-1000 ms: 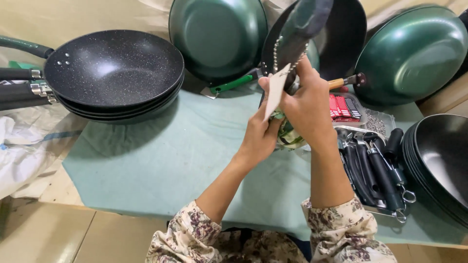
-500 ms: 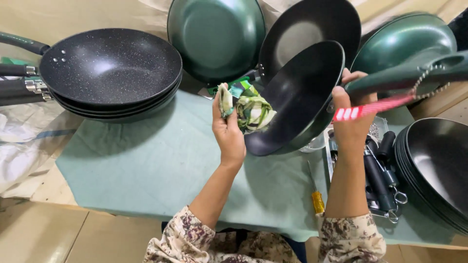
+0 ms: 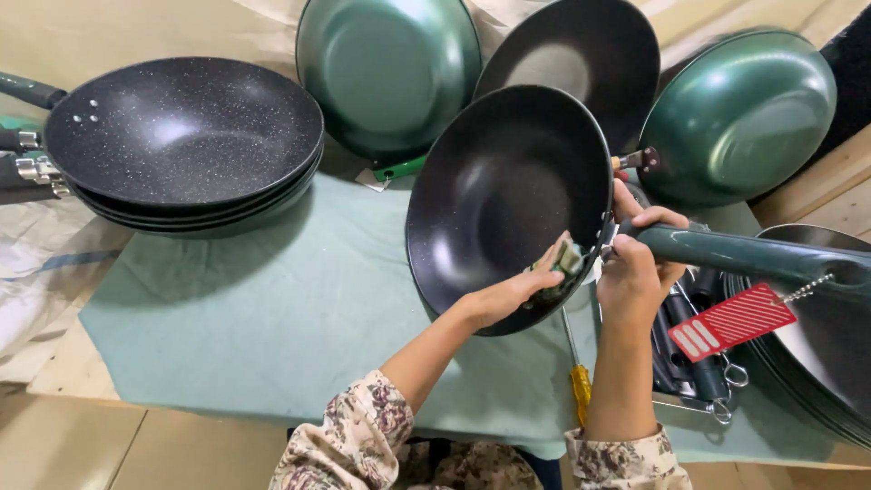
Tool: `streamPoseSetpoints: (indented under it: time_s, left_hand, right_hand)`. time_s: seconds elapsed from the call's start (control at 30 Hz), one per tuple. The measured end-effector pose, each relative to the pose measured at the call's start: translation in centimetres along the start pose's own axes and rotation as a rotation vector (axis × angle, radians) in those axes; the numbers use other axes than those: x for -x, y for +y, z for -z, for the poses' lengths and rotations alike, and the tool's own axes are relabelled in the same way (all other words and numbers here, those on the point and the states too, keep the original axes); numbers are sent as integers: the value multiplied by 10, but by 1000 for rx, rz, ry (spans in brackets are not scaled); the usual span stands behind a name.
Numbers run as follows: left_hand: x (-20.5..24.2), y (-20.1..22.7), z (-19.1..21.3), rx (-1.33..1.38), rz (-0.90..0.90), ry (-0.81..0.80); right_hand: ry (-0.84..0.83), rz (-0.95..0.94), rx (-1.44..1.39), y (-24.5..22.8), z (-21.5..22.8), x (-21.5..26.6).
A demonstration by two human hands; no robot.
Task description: Assembling a wok by wiping it clean and then attaching the handle using a screwdriver and screws.
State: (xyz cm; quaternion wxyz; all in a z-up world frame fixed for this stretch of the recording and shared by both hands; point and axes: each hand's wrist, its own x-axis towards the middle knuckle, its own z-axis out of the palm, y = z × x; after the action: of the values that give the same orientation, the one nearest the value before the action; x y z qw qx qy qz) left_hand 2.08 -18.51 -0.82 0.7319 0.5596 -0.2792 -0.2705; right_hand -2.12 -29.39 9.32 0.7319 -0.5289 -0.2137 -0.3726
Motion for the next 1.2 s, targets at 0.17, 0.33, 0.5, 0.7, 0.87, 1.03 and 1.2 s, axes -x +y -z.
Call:
streamPoseSetpoints:
  time_s: [0.17, 0.33, 0.5, 0.7, 0.87, 1.03, 1.2]
  left_hand:
    - [-29, -68, 31, -508, -130, -19]
    - [-34, -92, 60, -1150, -203, 203]
    - [-35, -105, 127, -1183, -231, 718]
    - [-37, -104, 167, -1179, -150, 1234]
    - [-39, -83, 111, -1220, -117, 943]
    - [-76, -96, 76, -1409, -413, 556]
    - [-104, -59, 124, -1880, -571, 699]
  right_hand:
    - [-42, -56, -151, 40, 44, -10]
    - [-11, -127, -258, 44, 41, -21]
    - [-39, -198, -361, 72, 51, -35]
    - [-32, -207, -439, 94, 45, -30]
    - [-11, -223, -480, 103, 50, -29]
    - [27, -245, -556, 106, 57, -27]
    - [44, -257, -679, 128, 69, -33]
